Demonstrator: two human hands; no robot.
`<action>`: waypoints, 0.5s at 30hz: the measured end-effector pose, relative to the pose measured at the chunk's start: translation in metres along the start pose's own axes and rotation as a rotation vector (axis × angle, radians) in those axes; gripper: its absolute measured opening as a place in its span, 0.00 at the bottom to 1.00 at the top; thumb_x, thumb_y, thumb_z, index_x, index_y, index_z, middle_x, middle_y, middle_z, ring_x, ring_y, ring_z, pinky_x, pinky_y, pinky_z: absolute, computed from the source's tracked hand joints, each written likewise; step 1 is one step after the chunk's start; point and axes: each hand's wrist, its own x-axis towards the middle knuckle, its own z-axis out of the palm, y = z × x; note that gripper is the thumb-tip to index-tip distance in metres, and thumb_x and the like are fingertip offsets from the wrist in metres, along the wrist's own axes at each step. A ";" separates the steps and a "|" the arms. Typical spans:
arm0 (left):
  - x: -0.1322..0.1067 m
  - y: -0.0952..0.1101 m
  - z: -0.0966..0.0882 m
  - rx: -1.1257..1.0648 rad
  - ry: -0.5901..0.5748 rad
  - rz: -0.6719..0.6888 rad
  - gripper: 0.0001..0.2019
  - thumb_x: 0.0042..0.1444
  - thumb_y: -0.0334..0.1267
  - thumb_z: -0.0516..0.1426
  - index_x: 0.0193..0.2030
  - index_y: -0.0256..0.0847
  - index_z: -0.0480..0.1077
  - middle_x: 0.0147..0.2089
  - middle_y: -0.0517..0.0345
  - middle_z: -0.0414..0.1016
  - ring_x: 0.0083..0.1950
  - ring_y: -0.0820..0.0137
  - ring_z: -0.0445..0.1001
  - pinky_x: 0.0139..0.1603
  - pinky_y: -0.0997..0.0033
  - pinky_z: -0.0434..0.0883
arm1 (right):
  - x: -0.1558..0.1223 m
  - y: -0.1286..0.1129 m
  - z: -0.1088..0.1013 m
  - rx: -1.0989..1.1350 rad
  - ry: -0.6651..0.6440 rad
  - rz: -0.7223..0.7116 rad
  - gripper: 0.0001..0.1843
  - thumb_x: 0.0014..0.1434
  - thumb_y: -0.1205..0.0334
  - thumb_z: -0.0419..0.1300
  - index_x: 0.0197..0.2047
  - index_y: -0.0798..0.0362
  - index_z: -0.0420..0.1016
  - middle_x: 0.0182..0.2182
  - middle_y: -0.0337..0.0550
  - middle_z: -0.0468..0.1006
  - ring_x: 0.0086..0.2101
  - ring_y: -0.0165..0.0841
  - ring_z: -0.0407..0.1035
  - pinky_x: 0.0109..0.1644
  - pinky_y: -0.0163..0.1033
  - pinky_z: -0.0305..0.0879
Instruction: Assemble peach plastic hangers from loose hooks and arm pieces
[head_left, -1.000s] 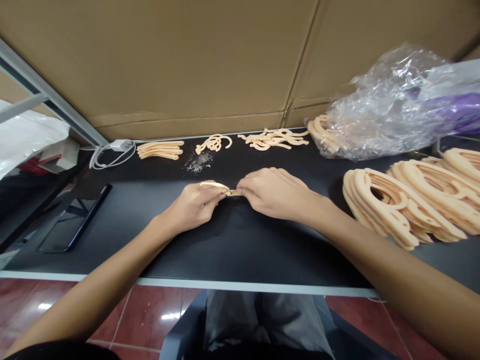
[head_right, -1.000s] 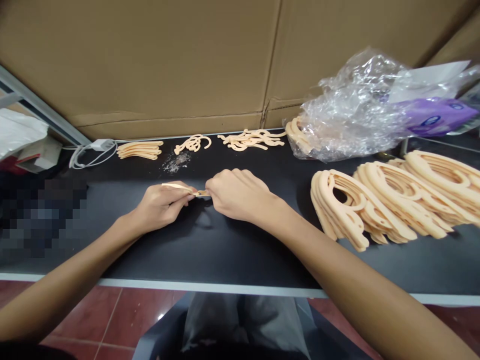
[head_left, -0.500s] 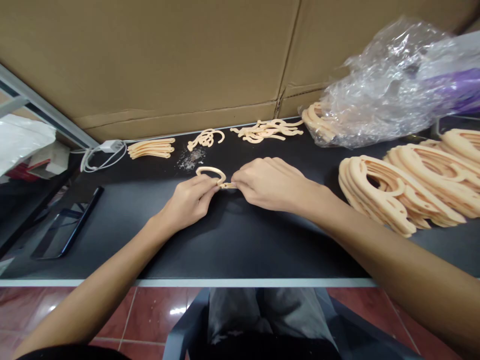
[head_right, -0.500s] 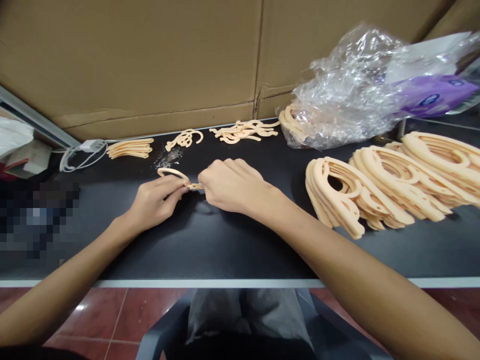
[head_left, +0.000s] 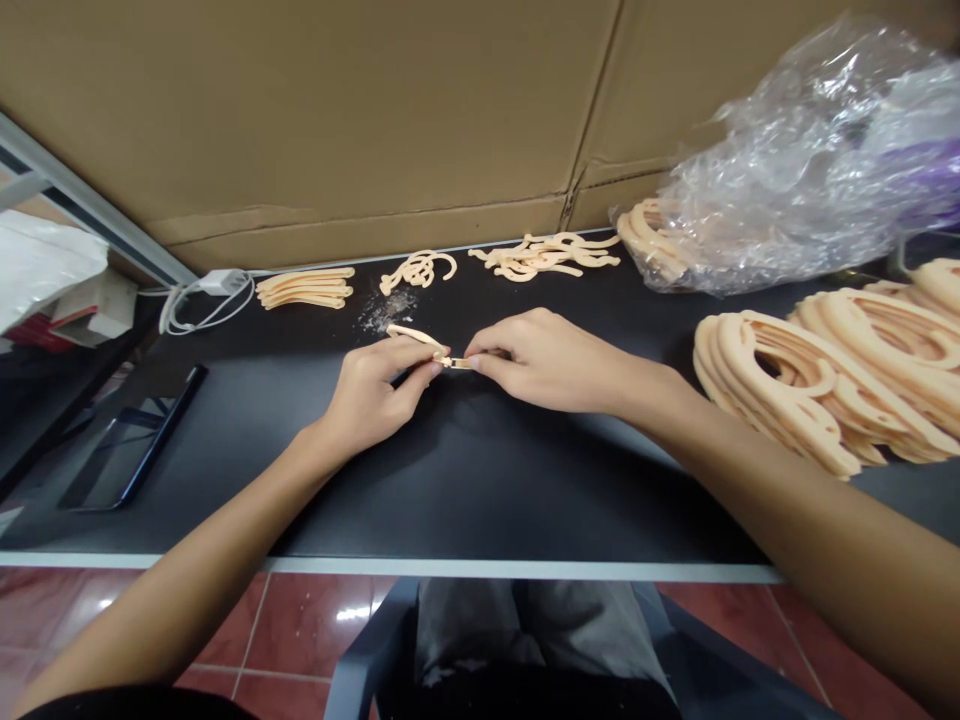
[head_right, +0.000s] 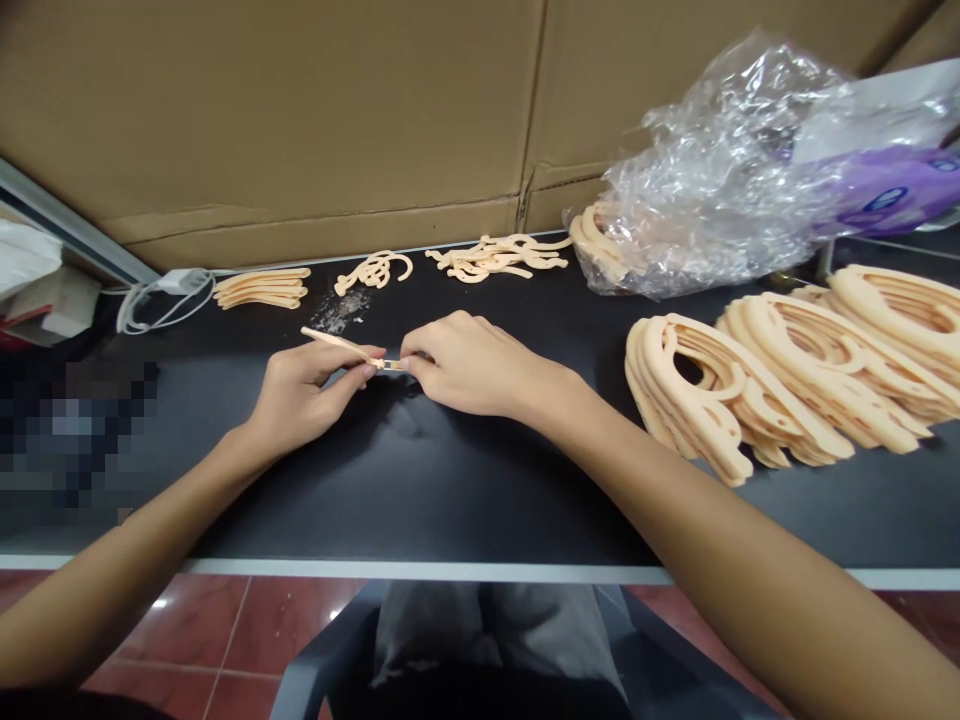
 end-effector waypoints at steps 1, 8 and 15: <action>0.000 0.000 0.000 0.008 0.008 0.005 0.07 0.64 0.33 0.60 0.44 0.38 0.81 0.43 0.53 0.85 0.41 0.68 0.83 0.48 0.72 0.79 | 0.000 0.000 0.000 0.001 0.002 -0.004 0.16 0.68 0.60 0.54 0.45 0.48 0.84 0.41 0.45 0.85 0.40 0.37 0.76 0.44 0.37 0.63; -0.001 0.000 0.002 0.063 0.055 0.101 0.08 0.65 0.31 0.59 0.44 0.38 0.81 0.33 0.58 0.84 0.35 0.72 0.82 0.39 0.77 0.78 | 0.000 -0.001 0.002 0.027 0.002 -0.005 0.17 0.69 0.60 0.52 0.40 0.51 0.83 0.36 0.46 0.83 0.35 0.34 0.74 0.41 0.37 0.61; -0.003 0.000 0.003 0.073 0.083 0.165 0.08 0.65 0.29 0.57 0.41 0.37 0.79 0.33 0.56 0.83 0.35 0.71 0.82 0.40 0.74 0.78 | -0.001 -0.006 0.006 -0.005 0.041 0.020 0.20 0.68 0.59 0.50 0.34 0.53 0.81 0.29 0.46 0.80 0.28 0.32 0.67 0.38 0.39 0.58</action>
